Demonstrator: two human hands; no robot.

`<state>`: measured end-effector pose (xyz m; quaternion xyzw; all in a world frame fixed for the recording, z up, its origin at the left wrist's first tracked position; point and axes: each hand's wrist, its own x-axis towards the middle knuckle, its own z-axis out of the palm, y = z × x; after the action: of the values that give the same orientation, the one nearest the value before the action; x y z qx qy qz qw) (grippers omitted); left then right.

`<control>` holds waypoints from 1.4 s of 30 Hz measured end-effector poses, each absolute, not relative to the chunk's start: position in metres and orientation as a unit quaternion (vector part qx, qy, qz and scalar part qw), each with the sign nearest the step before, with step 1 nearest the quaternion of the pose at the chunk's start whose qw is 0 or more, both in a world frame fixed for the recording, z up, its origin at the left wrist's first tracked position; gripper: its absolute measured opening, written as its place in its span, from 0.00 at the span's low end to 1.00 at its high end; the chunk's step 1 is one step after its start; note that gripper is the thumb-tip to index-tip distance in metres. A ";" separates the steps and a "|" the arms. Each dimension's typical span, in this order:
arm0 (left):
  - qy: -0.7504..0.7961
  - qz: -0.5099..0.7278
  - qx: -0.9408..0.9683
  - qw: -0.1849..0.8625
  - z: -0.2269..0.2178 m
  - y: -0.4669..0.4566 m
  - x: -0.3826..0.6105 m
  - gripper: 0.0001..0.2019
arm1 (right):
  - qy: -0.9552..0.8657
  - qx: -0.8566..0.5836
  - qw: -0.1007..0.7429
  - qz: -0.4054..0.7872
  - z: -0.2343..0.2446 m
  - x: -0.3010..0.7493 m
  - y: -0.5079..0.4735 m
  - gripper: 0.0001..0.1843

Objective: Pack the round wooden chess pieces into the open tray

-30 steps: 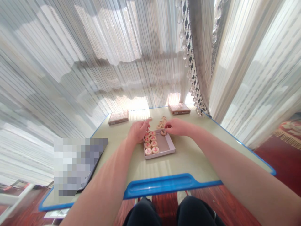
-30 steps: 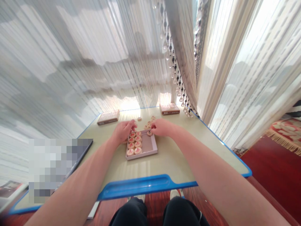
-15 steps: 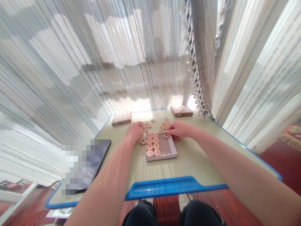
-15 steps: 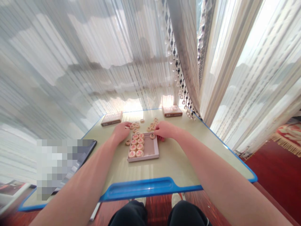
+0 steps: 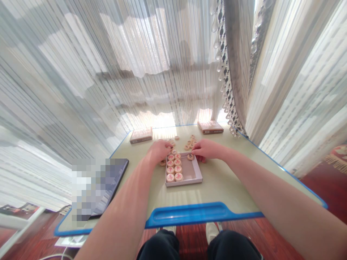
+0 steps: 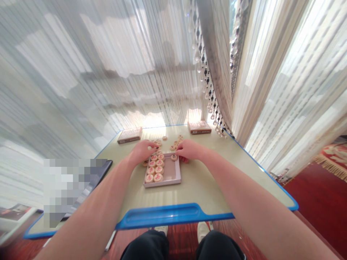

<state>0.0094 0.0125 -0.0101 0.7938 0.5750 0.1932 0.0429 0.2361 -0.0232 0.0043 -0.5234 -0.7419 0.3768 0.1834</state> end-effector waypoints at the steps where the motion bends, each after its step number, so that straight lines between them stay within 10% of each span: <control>1: 0.575 0.193 0.794 0.046 -0.010 0.012 0.009 0.14 | -0.744 -0.522 0.183 0.376 0.005 0.236 -0.024 0.09; 13: 0.597 0.234 0.765 0.056 -0.007 0.012 0.003 0.09 | -0.758 -0.513 0.176 0.362 -0.001 0.237 -0.021 0.11; 20: 0.503 0.345 0.780 0.140 0.010 -0.007 0.027 0.15 | -0.796 -0.518 0.286 0.126 0.005 0.233 -0.024 0.15; 32: 0.407 0.334 0.840 0.131 0.000 -0.017 0.051 0.11 | -0.720 -0.482 0.371 0.334 0.003 0.223 -0.024 0.07; 42: 0.412 0.330 0.843 0.101 -0.001 -0.015 0.048 0.12 | -0.741 -0.490 0.376 0.262 0.007 0.227 -0.026 0.08</control>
<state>0.0479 -0.0149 -0.0012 0.8432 0.4124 0.3296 0.1015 0.2271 -0.0259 0.0069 -0.4904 -0.7414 0.2615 0.3761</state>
